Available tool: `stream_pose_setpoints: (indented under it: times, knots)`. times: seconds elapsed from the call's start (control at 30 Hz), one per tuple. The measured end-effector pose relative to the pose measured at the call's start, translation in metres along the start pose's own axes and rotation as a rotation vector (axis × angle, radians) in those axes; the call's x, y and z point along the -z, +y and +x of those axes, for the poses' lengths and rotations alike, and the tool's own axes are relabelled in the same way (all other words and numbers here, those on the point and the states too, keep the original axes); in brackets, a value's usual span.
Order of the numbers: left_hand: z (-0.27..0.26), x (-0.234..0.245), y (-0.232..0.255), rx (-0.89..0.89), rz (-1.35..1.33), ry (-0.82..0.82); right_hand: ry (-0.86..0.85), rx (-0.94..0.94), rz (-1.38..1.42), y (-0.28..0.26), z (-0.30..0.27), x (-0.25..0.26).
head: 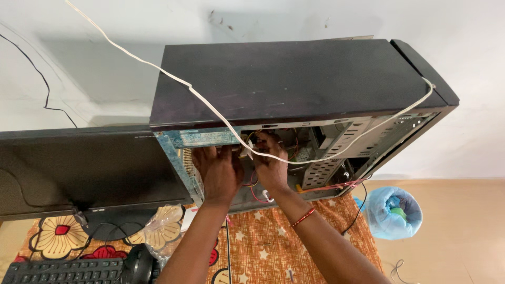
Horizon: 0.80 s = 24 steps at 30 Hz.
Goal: The person plugs a white cable into a wall socket, then uses a yellow plastic tool to probe and adjust internal wires and components inside an open desktop computer case. The person also manipulates internal cables with their hands.
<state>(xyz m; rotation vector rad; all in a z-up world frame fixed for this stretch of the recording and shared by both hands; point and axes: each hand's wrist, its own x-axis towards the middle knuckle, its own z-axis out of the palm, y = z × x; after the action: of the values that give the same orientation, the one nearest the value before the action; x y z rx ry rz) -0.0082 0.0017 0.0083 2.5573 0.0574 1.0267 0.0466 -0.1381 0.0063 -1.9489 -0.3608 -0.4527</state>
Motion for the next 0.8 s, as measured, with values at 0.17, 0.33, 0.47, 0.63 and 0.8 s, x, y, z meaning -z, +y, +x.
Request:
stream_pose_setpoints:
  times: [0.17, 0.33, 0.47, 0.63, 0.8]
  knots:
    - [-0.005, -0.012, 0.001, 0.003, 0.023, 0.06, 0.044, 0.127, 0.012, 0.003, -0.004, 0.003]
    - [-0.009, -0.023, -0.002, -0.047, 0.071, 0.065, 0.004, 0.182, -0.046, 0.008, -0.009, 0.013]
    - [-0.025, -0.019, 0.006, -0.076, 0.003, 0.087, 0.003, 0.344, -0.364, 0.007, -0.024, 0.023]
    - [-0.04, -0.01, 0.024, -0.06, 0.042, 0.015, -0.043, 0.375, -0.537, -0.004, -0.044, 0.033]
    - [-0.045, -0.004, 0.033, -0.055, 0.075, 0.006, -0.019, 0.429, -0.617, -0.009, -0.051, 0.05]
